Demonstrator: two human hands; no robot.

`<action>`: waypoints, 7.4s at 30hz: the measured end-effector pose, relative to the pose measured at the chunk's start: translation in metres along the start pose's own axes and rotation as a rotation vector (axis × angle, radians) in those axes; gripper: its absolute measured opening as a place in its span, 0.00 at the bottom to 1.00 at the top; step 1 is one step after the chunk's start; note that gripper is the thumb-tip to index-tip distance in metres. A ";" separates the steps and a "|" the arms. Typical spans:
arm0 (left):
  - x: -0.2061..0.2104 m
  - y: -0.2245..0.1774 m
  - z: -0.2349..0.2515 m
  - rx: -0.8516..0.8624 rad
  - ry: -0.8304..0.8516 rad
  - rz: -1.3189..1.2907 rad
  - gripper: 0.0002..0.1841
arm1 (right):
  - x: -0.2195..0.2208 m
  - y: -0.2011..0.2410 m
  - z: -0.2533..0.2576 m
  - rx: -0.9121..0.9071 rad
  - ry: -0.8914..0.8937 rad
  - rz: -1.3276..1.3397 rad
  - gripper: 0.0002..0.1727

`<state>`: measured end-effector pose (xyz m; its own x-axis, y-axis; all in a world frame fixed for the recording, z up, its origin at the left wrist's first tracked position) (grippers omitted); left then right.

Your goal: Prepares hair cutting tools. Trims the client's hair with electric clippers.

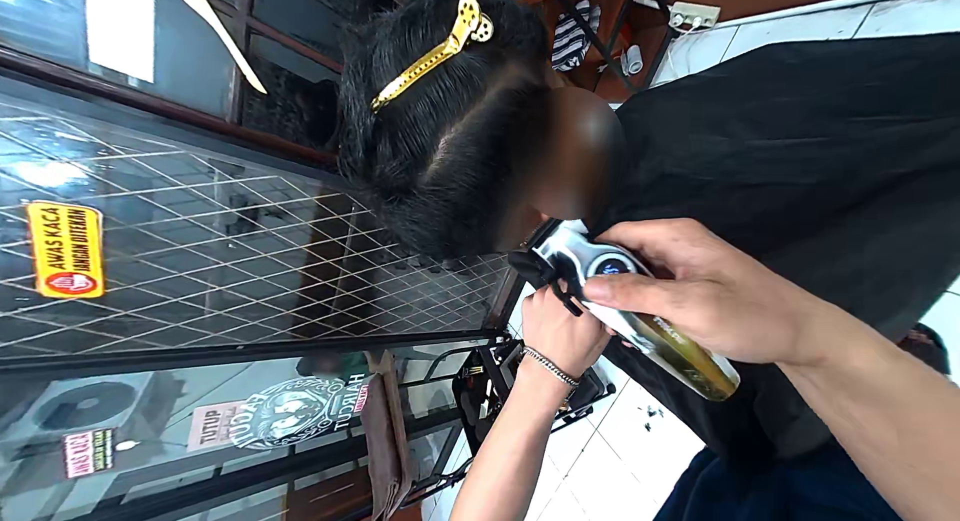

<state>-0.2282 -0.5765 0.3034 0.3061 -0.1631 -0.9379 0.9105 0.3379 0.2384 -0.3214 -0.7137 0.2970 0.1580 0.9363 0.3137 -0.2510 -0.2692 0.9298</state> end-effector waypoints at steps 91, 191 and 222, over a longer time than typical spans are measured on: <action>0.013 0.103 -0.089 -0.195 -0.294 -0.622 0.17 | 0.021 -0.014 -0.097 -0.299 -0.563 0.465 0.28; 0.050 0.104 0.006 -0.357 -0.402 -1.046 0.11 | 0.048 -0.028 0.023 -0.042 -0.356 -0.667 0.19; 0.053 0.103 0.005 -0.368 -0.395 -1.050 0.10 | 0.029 -0.012 0.030 -0.102 -0.212 -0.525 0.14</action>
<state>-0.1166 -0.5554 0.2797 -0.4216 -0.7738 -0.4728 0.6520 0.1037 -0.7511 -0.2857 -0.6899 0.3009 0.4715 0.8701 -0.1437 -0.1765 0.2527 0.9513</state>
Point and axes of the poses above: each hand's wrist, its own z-axis towards the middle knuckle, its own x-axis out of the palm, y = z × x, the point moved 3 cm from there along z, towards the middle knuckle, and after that the axes turned 2 degrees about x, right-handed, at the moved point
